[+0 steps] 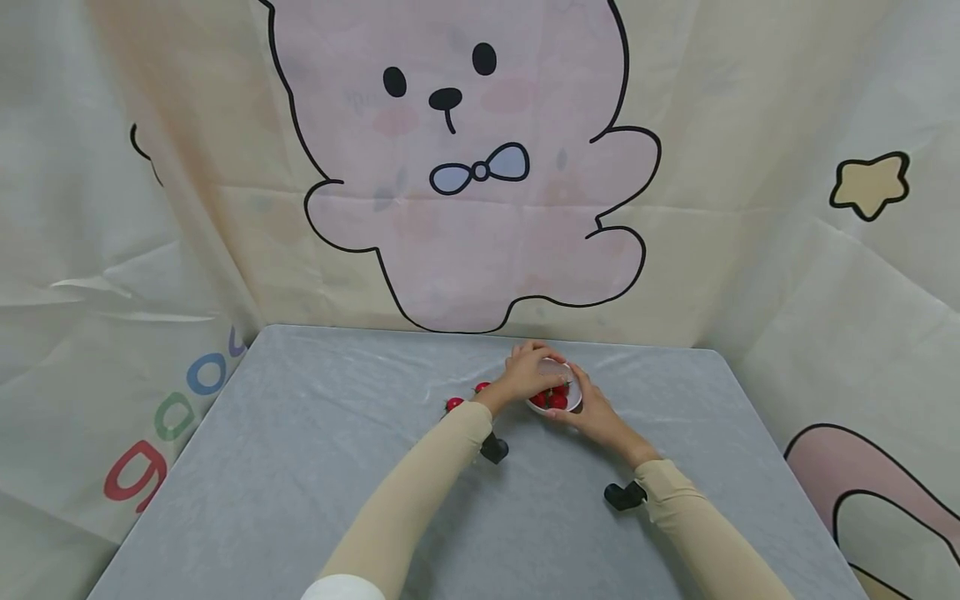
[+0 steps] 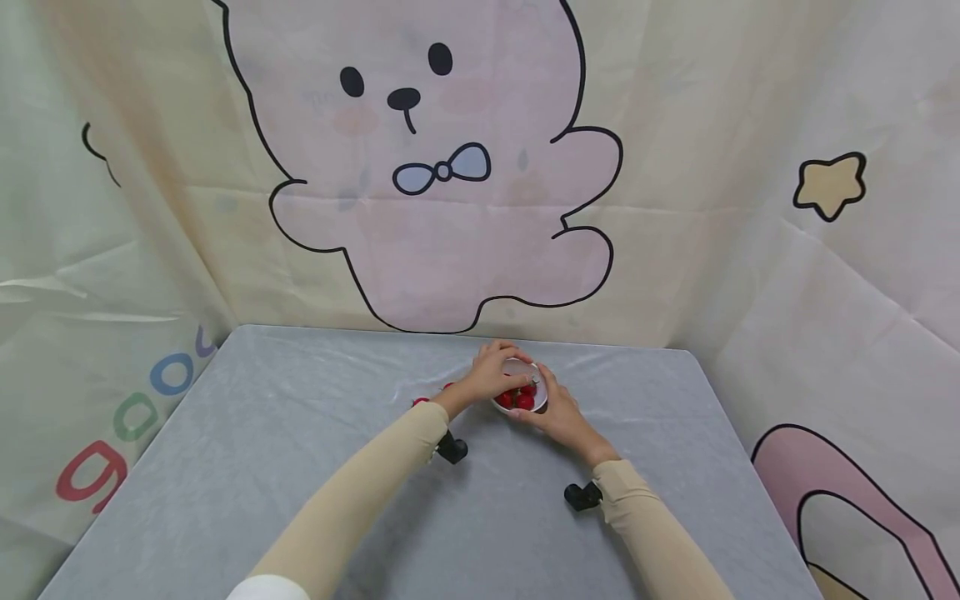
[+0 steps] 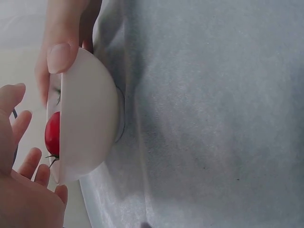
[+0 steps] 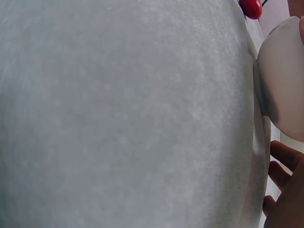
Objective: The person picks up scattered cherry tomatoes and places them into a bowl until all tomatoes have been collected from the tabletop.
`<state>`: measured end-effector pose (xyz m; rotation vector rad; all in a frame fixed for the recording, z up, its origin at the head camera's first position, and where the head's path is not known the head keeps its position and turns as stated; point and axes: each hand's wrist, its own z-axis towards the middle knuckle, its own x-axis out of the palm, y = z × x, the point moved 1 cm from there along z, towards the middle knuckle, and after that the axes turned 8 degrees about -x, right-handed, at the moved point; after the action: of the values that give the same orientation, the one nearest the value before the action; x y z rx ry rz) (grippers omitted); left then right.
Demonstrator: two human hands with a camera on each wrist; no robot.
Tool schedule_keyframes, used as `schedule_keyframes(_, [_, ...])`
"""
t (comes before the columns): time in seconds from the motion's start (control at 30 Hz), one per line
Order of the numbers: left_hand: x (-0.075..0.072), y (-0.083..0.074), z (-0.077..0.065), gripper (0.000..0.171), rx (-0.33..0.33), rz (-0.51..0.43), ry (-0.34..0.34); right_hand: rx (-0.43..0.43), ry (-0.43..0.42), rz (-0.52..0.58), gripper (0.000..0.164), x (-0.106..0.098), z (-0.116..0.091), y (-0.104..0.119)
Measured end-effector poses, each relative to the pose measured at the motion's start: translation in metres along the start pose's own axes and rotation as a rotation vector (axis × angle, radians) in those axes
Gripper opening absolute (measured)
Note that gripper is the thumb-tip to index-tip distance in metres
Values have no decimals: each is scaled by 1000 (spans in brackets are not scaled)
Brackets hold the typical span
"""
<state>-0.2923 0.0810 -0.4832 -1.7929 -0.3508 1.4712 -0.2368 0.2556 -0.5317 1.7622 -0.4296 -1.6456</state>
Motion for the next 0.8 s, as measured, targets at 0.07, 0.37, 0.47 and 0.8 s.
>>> schedule_keyframes(0.07, [-1,0,0,33,0,-11,5,2,0,1,110,0,0,0])
schedule_keyframes(0.37, [-5,0,0,30,-18,-39,4,10,8,15,112,0,0,0])
schedule_keyframes(0.47, [-9,1,0,30,-13,-54,-3,17,8,21,112,1,0,-1])
schedule_keyframes(0.8, [-41,18,-5,30,11,-60,-24,23,6,33,111,2,1,-1])
